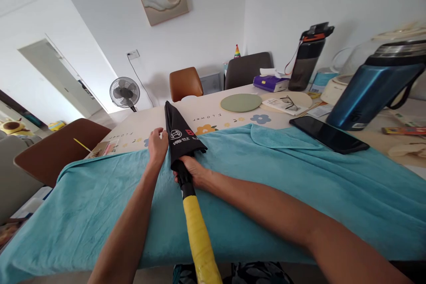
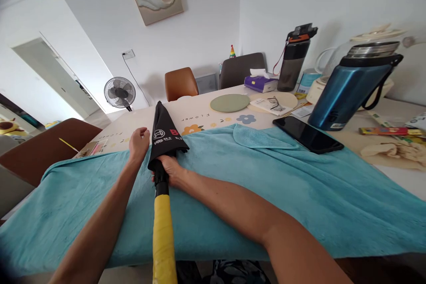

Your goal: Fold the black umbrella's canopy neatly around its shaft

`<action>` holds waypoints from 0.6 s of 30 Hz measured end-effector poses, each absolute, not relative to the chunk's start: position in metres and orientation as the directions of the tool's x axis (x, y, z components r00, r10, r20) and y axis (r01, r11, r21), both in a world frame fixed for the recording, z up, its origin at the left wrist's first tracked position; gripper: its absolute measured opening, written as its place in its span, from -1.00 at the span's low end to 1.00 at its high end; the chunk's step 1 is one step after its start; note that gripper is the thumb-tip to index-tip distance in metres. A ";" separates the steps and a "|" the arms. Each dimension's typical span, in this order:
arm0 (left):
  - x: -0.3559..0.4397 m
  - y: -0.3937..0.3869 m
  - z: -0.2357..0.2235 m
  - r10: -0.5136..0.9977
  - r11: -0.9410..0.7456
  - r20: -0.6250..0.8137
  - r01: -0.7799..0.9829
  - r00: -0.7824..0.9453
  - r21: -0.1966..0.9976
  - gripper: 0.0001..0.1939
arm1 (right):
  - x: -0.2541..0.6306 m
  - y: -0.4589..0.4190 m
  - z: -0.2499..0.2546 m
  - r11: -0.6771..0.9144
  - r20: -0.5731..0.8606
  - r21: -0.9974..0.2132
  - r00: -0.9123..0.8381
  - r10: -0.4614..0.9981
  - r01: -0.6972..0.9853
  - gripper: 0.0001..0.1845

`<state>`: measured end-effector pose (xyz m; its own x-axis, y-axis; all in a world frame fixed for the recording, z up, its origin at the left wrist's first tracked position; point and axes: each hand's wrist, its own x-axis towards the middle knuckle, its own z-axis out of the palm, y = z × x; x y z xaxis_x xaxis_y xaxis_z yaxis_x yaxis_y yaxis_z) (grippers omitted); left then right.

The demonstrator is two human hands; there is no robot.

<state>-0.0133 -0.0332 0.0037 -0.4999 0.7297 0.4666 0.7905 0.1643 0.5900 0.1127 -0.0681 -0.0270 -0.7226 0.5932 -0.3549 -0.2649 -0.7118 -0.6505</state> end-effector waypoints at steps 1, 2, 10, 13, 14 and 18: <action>-0.006 -0.037 0.010 0.742 0.100 0.516 0.831 -0.429 0.547 -0.64 | 0.112 -0.068 -0.027 -0.704 -0.351 -0.659 -0.719 0.600 -0.265 -0.92; 0.005 -0.040 0.017 0.769 0.023 0.546 0.868 -0.332 0.496 -0.63 | 0.112 -0.069 -0.028 -0.695 -0.341 -0.666 -0.719 0.606 -0.270 -0.95; 0.076 -0.026 0.031 0.971 -0.235 0.046 0.972 0.234 0.014 -0.65 | 0.111 -0.069 -0.030 -0.676 -0.289 -0.670 -0.731 0.618 -0.307 -0.83; 0.077 -0.011 0.028 0.973 -0.201 -0.118 0.980 0.200 0.000 -0.78 | 0.111 -0.069 -0.031 -0.671 -0.262 -0.671 -0.745 0.614 -0.317 -0.84; 0.076 -0.008 0.027 0.975 -0.171 -0.144 0.985 0.170 0.009 -0.78 | 0.111 -0.069 -0.031 -0.668 -0.250 -0.671 -0.750 0.613 -0.322 -0.84; 0.069 -0.006 0.030 0.997 -0.061 -0.044 0.995 0.065 0.085 -0.82 | 0.112 -0.070 -0.030 -0.640 -0.245 -0.705 -0.742 0.624 -0.305 -0.85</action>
<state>0.0692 -0.0058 0.0300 0.0645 0.9970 -0.0437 0.9945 -0.0606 0.0853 0.1121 -0.0698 -0.0298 -0.7421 0.6238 -0.2452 -0.3052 -0.6401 -0.7051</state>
